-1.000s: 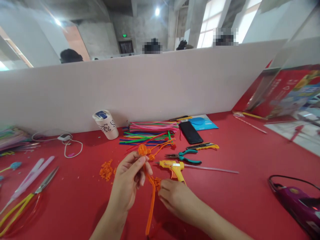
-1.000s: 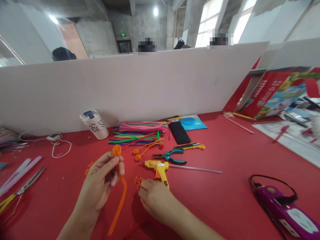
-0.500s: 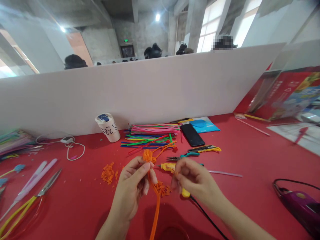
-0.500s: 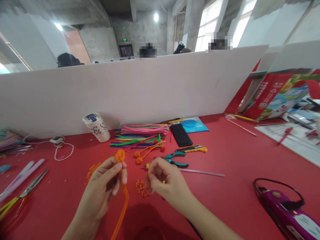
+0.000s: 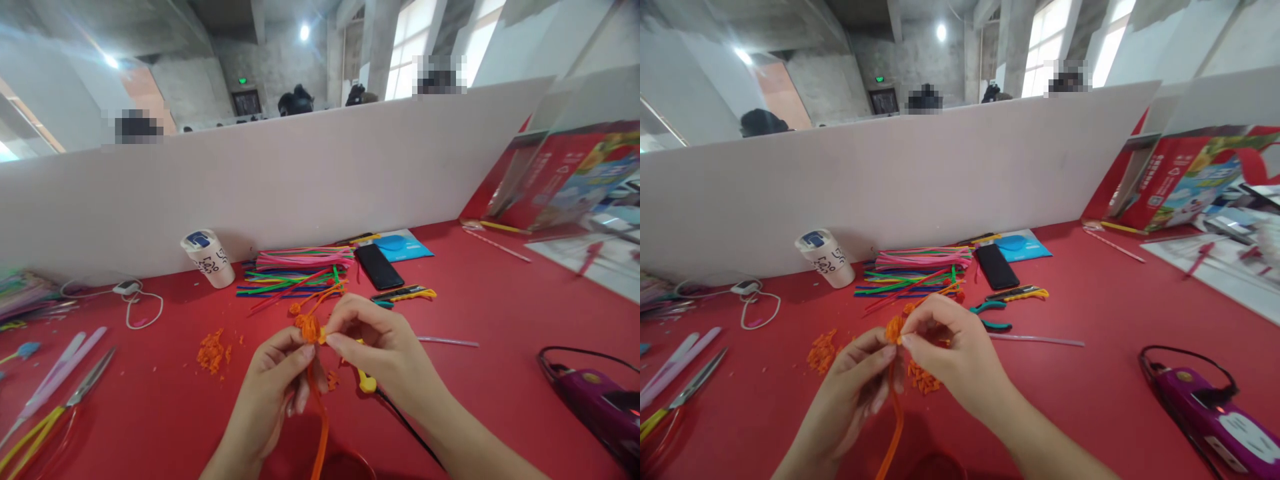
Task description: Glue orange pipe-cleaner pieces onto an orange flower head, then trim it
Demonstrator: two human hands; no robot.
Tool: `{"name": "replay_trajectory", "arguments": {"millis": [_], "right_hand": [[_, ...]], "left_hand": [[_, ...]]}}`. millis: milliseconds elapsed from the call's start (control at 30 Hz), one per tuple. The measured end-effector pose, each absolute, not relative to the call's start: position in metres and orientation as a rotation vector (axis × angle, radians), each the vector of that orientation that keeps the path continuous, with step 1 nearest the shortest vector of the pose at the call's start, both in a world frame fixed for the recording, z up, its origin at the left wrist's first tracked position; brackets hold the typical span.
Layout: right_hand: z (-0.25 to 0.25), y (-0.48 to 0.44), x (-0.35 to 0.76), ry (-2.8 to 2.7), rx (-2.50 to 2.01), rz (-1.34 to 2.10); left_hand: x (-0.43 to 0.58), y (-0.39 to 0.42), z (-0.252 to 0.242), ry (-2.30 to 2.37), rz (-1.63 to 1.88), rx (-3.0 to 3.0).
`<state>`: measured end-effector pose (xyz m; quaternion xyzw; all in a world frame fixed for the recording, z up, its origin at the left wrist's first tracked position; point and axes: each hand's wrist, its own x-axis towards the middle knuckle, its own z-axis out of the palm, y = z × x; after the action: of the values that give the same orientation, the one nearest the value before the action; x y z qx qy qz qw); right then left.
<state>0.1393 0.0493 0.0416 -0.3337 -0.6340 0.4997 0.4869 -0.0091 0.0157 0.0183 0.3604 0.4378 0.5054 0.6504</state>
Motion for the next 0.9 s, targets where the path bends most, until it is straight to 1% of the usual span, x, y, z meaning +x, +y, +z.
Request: {"name": "replay_trajectory", "arguments": {"millis": [133, 200, 567, 667, 800, 900], "right_hand": [[0.041, 0.053, 0.143, -1.479, -0.825, 1.383], [0.04, 0.054, 0.143, -1.484, -0.85, 1.398], [0.039, 0.051, 0.14, -1.63, -0.934, 1.165], [0.039, 0.049, 0.139, -1.695, -0.955, 1.02], [0.036, 0.047, 0.138, -1.799, -0.923, 0.625], [0.031, 0.044, 0.138, -1.861, -0.766, 0.378]], "left_hand": [[-0.008, 0.015, 0.018, 0.975, 1.109, 0.785], [-0.008, 0.015, 0.018, 0.972, 1.104, 0.775], [-0.008, 0.014, 0.02, 0.97, 1.09, 0.764], [-0.009, 0.013, 0.02, 0.966, 1.084, 0.768], [-0.009, 0.014, 0.019, 0.96, 1.091, 0.763], [-0.009, 0.014, 0.019, 0.947, 1.109, 0.764]]}}
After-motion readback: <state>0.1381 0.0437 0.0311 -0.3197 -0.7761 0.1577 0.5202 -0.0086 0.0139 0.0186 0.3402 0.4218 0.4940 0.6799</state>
